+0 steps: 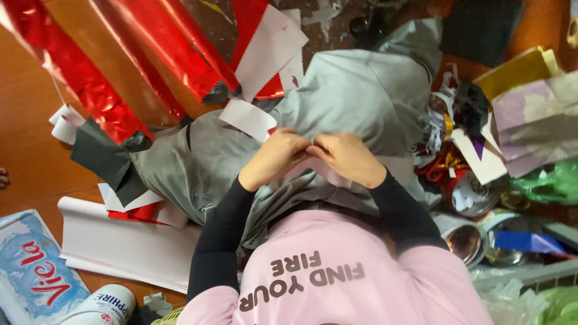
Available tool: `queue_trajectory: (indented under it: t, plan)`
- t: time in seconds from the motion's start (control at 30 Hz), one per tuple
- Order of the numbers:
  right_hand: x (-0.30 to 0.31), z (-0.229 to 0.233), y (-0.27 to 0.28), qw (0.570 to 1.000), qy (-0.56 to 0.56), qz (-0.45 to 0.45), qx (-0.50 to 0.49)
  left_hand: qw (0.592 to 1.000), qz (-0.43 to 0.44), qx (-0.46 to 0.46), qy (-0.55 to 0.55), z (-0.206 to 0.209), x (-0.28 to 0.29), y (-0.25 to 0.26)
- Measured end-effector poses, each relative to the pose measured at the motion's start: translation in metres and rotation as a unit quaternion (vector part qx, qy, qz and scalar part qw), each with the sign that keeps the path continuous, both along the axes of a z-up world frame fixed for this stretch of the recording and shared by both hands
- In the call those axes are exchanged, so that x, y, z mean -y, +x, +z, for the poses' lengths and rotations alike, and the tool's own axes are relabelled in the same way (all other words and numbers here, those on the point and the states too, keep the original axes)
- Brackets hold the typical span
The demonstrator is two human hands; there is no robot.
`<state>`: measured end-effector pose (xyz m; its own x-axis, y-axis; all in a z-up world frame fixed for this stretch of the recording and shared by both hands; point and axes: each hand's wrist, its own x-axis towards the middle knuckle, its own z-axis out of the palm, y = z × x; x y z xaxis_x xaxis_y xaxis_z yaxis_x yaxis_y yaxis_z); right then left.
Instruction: Applying red decorative paper strips to a bamboo lantern frame using glue and a brush.
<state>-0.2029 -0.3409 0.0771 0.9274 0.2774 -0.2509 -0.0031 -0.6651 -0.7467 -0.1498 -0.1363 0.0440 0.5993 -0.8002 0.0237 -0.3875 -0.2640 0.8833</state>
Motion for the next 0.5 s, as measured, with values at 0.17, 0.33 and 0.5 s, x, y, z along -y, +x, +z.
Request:
queue_trajectory:
  t: [0.17,0.33,0.5]
  plan:
    - [0.002,-0.019,0.002,0.983,0.139,-0.031,-0.116,0.995,0.048,-0.078,-0.046,0.018,-0.011,0.000]
    - [-0.006,-0.033,0.002,0.935,0.294,-0.111,-0.164,0.974,0.144,-0.134,-0.117,-0.001,-0.016,-0.009]
    - [-0.011,-0.013,0.013,0.983,0.168,-0.042,-0.069,0.995,-0.003,-0.069,0.069,0.018,-0.035,0.015]
